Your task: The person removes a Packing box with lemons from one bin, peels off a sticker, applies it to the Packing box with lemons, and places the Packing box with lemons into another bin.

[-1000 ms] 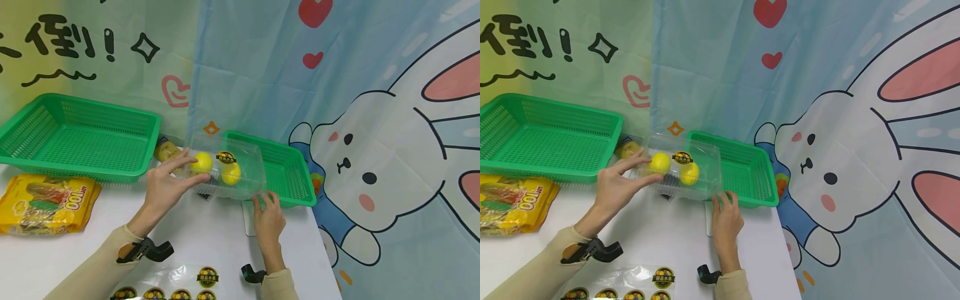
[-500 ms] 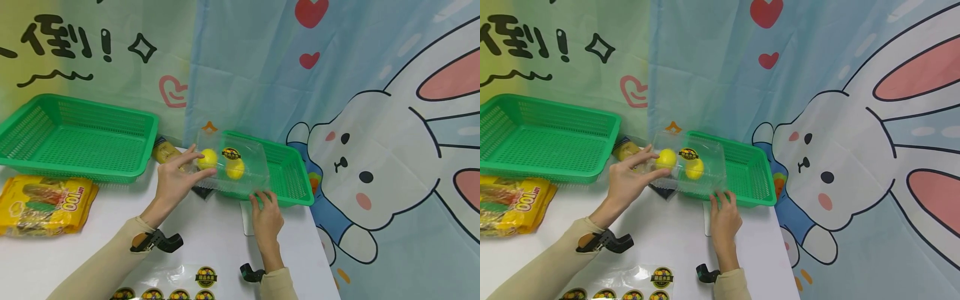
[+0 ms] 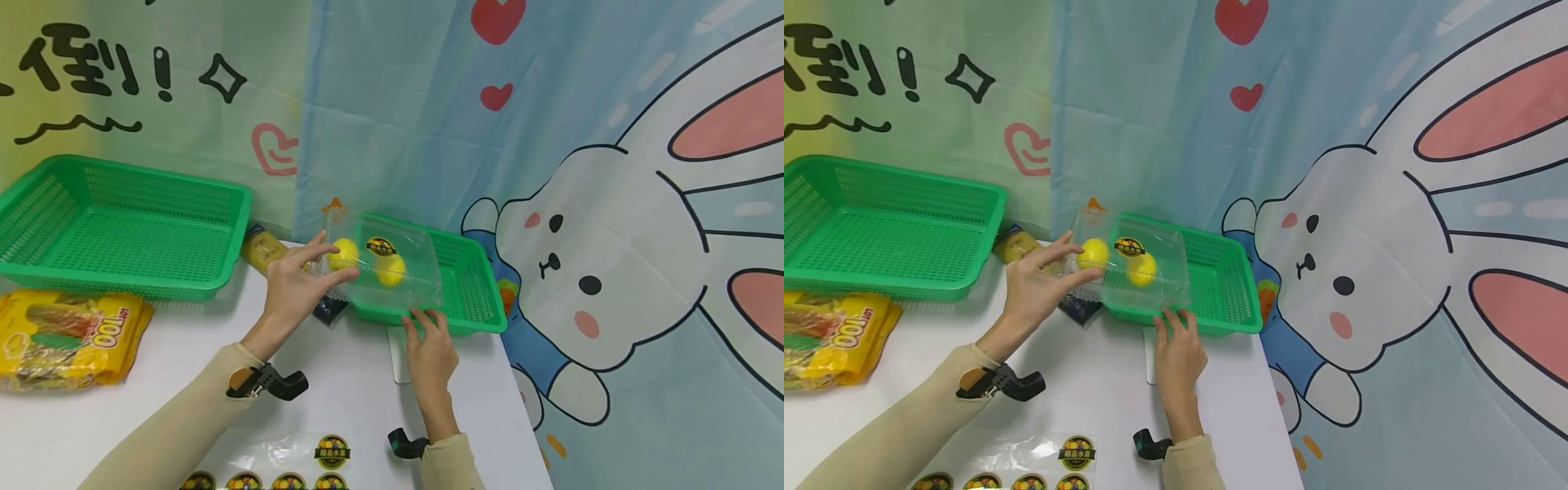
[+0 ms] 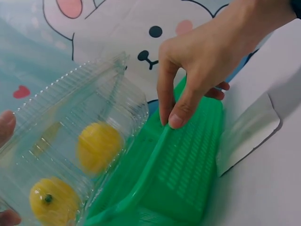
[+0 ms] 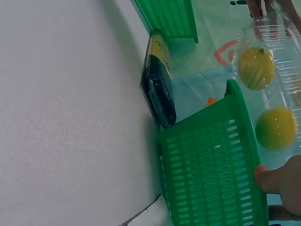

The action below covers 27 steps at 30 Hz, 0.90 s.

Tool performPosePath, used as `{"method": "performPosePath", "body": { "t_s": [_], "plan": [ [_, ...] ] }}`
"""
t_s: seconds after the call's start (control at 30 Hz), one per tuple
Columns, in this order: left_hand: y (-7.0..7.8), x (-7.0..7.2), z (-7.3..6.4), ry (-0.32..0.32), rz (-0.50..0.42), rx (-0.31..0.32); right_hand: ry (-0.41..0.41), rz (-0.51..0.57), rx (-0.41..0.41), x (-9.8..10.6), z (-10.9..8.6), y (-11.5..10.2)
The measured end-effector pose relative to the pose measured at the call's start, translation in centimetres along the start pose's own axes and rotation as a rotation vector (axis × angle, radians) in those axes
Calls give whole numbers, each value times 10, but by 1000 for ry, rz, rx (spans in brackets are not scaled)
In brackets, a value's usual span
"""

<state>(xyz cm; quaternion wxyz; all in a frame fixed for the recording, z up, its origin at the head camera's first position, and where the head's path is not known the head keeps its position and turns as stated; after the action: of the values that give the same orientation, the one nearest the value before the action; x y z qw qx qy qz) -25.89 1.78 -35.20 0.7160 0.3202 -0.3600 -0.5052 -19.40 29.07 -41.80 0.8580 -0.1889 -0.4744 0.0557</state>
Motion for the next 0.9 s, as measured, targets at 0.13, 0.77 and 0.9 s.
{"method": "performPosePath", "body": {
  "t_s": [0.13, 0.77, 0.9],
  "plan": [
    [-2, -6, 3, -11, -26, 24, -10, -10, 0, 0, 1, -1],
    [-12, -45, 11, -42, -139, 49, 3, -4, 10, 1, 1, -2],
    [-15, -53, 12, -53, -154, 73, -3, -3, 7, 0, 1, -2]
  ]
}}
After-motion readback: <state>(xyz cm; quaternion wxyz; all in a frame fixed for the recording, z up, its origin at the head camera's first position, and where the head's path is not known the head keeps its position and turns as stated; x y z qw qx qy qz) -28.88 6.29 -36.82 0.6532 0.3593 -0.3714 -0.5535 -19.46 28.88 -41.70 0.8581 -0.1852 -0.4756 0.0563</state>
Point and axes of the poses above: each hand's wrist, its own z-axis towards the middle knuckle, its own x-axis out of the back of the hand, y = z × x, the point moved 8 cm from there along z, towards the middle knuckle, and after that the axes turned 3 degrees about -z, right-handed, at the moved point
